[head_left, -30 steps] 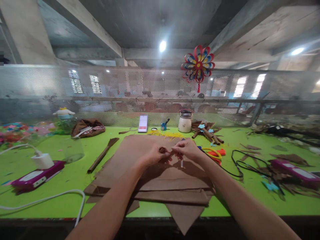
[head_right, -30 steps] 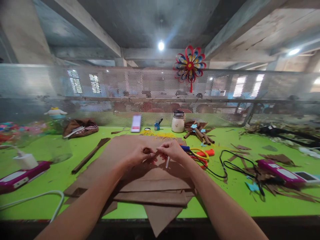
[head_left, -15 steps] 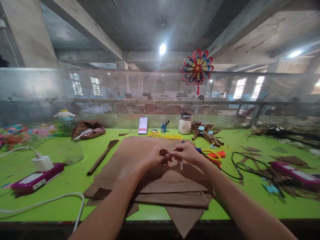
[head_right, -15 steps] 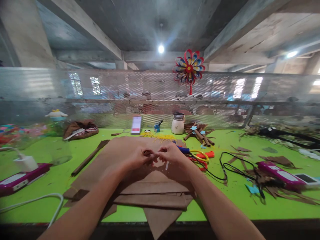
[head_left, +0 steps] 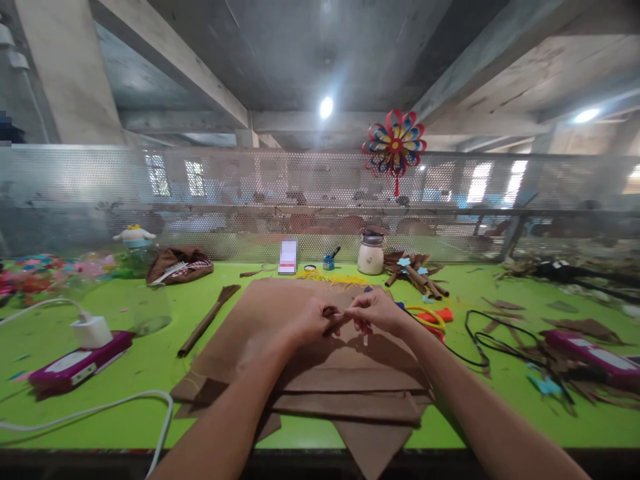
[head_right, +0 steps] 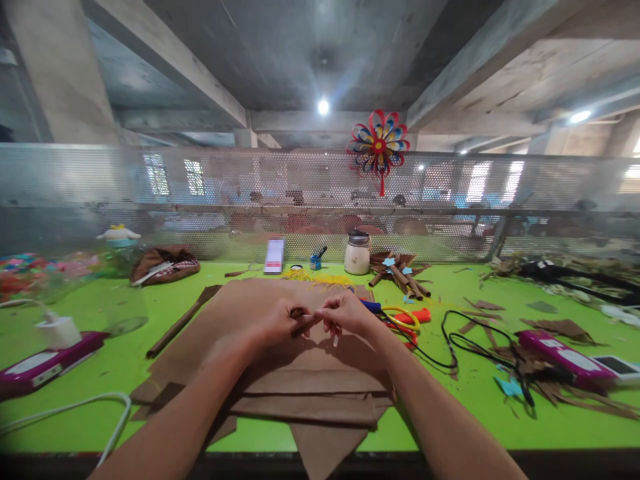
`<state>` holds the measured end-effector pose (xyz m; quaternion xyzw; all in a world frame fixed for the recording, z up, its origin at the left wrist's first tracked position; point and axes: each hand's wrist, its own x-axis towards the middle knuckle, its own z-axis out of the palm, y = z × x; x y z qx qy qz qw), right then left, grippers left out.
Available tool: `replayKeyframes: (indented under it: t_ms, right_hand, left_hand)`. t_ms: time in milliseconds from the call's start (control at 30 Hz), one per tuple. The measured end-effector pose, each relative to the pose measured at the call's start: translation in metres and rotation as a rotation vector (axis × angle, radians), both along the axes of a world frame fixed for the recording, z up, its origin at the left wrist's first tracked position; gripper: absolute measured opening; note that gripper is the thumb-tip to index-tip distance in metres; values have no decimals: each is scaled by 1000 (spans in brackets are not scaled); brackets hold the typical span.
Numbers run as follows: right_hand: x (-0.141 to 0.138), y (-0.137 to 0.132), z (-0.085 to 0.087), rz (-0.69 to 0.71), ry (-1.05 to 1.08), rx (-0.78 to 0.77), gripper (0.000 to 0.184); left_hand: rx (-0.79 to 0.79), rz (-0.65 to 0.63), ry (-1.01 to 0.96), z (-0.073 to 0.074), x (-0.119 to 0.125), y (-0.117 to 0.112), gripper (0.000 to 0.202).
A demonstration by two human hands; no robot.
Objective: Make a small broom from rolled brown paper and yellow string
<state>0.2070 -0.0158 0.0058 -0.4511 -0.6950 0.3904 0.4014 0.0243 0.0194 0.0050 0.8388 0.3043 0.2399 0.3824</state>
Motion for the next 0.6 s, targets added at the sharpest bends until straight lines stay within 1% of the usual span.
replayKeyframes:
  t_ms: [100,200,433,600]
  right_hand:
    - [0,0,0,3,12,-12,35]
    - [2,0,1,6,11,-13,36]
    - [11,0,1,22,15,7,37]
    - [16,3,1,72,-31,1,35]
  left_hand:
    - [19,-15,17,-2,-1,3,38]
    - [-18,-46,37,-2,-2,5,36]
    - [-31,-98,48,4,-2,2,34]
    - [-22,-85,38,3,0,4,35]
